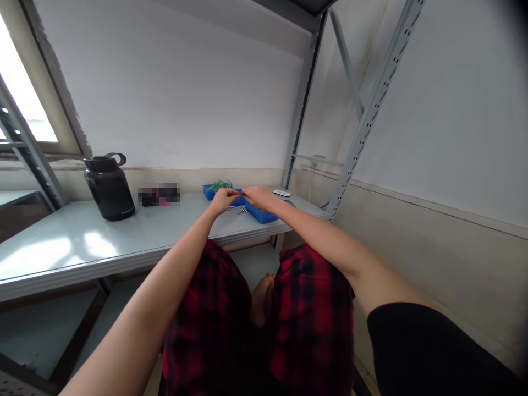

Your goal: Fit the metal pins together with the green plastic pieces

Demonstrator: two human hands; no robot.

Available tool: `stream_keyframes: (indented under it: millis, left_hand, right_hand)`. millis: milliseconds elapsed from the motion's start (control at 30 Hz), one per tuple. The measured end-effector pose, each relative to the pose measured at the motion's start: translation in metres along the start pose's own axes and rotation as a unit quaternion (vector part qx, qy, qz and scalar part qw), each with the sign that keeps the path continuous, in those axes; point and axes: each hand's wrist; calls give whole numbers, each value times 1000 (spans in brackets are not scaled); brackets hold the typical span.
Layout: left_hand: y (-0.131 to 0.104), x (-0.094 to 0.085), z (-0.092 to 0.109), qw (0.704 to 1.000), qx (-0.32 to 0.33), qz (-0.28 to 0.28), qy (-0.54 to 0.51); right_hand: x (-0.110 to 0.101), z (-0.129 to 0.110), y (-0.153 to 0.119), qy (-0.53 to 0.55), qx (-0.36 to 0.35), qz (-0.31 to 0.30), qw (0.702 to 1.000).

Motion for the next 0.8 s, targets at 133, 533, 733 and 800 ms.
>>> stream_keyframes:
  millis: [133, 533, 733, 800]
  left_hand:
    - [-2, 0, 4, 1000, -3, -3, -3]
    - [-3, 1, 3, 998, -47, 4, -34]
    - [-2, 2, 4, 998, -45, 6, -49]
    - [-2, 2, 5, 998, -41, 2, -50]
  right_hand:
    - [3, 4, 0, -8, 0, -11, 1000]
    - [-4, 2, -2, -17, 30, -23, 999]
    - [-4, -2, -2, -3, 14, -22, 1000]
    - [-4, -2, -1, 7, 9, -27, 1000]
Point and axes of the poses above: each hand's wrist, its own y-axis towards the middle knuckle, its own x-axis out of the palm, z = x × y, and after that the axes turned 9 degrees about -x, right-handed
